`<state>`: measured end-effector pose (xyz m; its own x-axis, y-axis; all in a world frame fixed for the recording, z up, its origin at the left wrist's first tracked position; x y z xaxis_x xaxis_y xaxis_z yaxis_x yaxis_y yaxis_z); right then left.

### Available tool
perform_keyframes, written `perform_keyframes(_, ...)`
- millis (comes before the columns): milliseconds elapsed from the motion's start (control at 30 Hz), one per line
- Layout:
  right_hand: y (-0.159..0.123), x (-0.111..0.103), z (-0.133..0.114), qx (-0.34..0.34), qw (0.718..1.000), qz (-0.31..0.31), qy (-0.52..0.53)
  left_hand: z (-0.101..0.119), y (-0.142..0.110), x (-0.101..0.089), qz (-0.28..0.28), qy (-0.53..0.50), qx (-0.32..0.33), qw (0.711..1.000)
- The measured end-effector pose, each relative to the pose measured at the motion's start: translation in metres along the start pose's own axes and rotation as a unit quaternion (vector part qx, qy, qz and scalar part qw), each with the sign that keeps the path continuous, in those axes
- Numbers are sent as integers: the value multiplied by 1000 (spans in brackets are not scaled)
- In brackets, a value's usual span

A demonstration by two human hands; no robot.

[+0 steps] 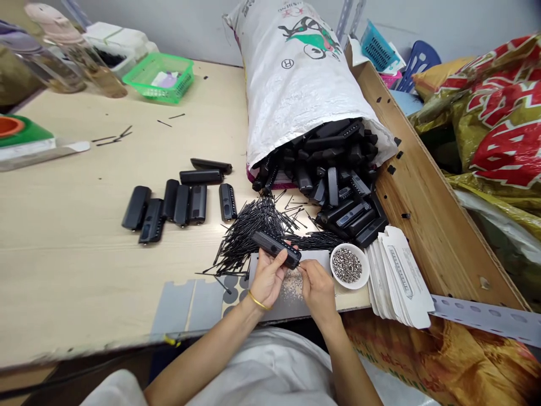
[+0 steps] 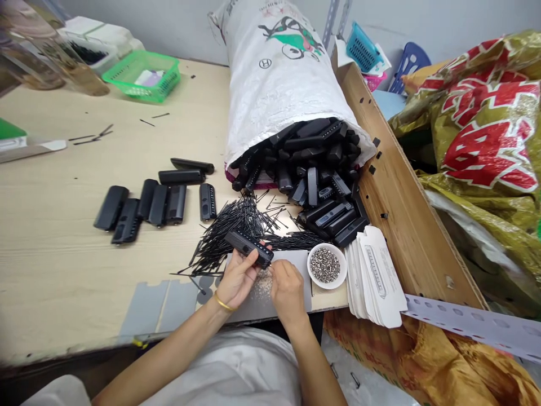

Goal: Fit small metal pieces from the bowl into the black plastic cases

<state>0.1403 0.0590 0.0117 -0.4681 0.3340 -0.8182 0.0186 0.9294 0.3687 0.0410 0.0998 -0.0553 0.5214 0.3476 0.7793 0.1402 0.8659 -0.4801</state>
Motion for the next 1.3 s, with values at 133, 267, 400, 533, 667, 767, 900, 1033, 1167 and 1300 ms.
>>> perform_keyframes(133,-1,6,8,34,999,-7,26,12,-5,12,-8,23,46,999)
perform_keyframes(267,-8,-6,30,98,991,4,94,23,-24,33,-68,61,11,996)
perform_keyframes(400,-22,-37,63,181,980,63,60,28,-33,35,-158,147,57,975)
perform_keyframes(533,-29,-50,80,184,980,72,16,26,5,1,-61,192,53,978)
perform_keyframes(667,-33,-46,108,212,975,63,-22,46,30,-7,-16,90,26,995)
perform_keyframes(767,-32,-33,131,219,973,32,-65,60,34,-5,-3,63,21,998)
perform_keyframes(900,-28,-18,145,193,977,2,-95,91,49,-8,7,124,59,990)
perform_keyframes(1033,-27,-14,145,178,979,-6,-97,188,64,-30,124,370,262,883)
perform_keyframes(1167,-28,-15,140,173,979,11,-108,243,65,-14,171,556,416,699)
perform_keyframes(1300,-34,-24,146,242,965,49,-92,200,113,32,77,577,352,733)
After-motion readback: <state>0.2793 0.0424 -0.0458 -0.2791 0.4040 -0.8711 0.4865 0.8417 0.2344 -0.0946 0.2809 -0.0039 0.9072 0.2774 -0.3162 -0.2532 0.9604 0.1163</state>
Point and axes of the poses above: each hand's wrist, its own y-axis towards the middle knuckle, its own x-axis out of the palm, z = x × y, the point moved 9 cm from there along y, towards the middle knuckle, and after that the axes turned 12 degrees about -y, right-handed, at the moved point
